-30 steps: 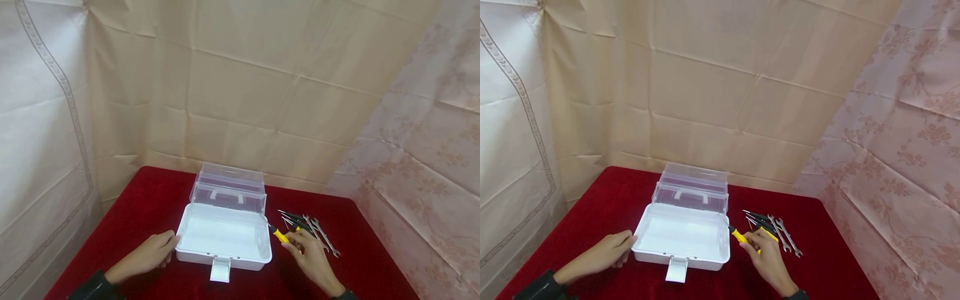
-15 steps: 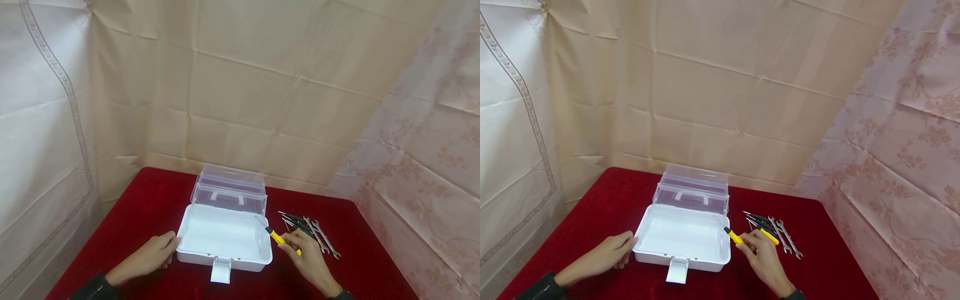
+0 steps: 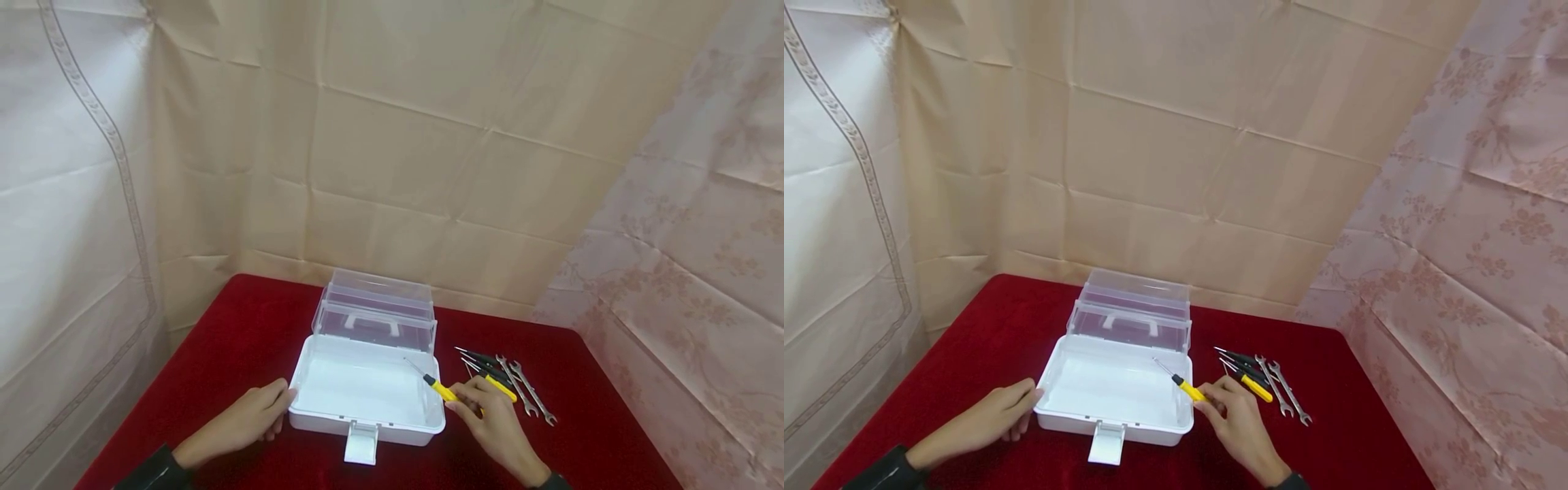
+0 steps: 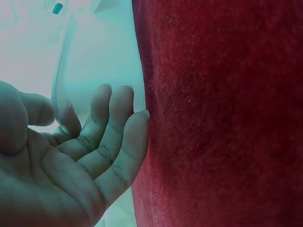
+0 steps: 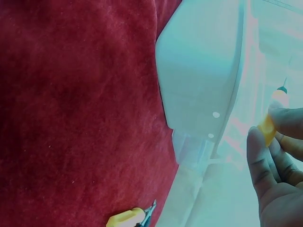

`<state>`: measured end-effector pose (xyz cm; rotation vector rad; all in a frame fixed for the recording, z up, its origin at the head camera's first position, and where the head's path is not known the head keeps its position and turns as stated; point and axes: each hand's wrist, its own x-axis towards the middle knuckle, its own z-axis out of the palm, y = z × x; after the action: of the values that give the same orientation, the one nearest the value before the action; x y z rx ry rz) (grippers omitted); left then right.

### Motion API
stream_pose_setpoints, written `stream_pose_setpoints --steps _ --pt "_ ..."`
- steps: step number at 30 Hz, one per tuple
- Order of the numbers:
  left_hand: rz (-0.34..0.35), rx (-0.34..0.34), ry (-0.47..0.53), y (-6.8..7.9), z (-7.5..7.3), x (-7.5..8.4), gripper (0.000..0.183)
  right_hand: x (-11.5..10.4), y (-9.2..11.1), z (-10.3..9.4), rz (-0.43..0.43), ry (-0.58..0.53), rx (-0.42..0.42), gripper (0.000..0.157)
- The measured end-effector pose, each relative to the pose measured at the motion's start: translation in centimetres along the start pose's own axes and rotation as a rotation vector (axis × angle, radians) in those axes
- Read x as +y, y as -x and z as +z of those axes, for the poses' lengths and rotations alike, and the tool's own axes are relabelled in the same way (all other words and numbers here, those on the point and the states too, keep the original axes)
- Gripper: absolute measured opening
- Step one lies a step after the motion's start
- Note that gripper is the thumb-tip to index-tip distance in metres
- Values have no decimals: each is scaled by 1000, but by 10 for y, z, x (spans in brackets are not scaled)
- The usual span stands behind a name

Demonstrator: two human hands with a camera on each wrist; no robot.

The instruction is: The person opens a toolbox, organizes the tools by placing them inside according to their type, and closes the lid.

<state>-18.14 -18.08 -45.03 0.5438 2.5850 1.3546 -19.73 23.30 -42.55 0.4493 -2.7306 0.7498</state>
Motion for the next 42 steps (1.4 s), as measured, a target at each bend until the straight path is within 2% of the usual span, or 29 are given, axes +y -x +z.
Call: stream_pose_setpoints --steps 3,16,32,38,42 --pt "-3 -1 -2 0 1 0 34 -2 0 1 -4 -4 -14 22" --pt "-11 -5 -1 1 1 0 36 -7 -1 10 -116 -57 -54 23" --pt "21 -9 10 2 1 0 35 -12 -5 17 -153 -95 -164 24" --pt "-11 -18 -9 1 0 1 38 -16 -7 19 -161 -92 -188 26" --pt "-10 -13 -12 0 1 1 36 -19 -8 20 -172 -75 -203 26"
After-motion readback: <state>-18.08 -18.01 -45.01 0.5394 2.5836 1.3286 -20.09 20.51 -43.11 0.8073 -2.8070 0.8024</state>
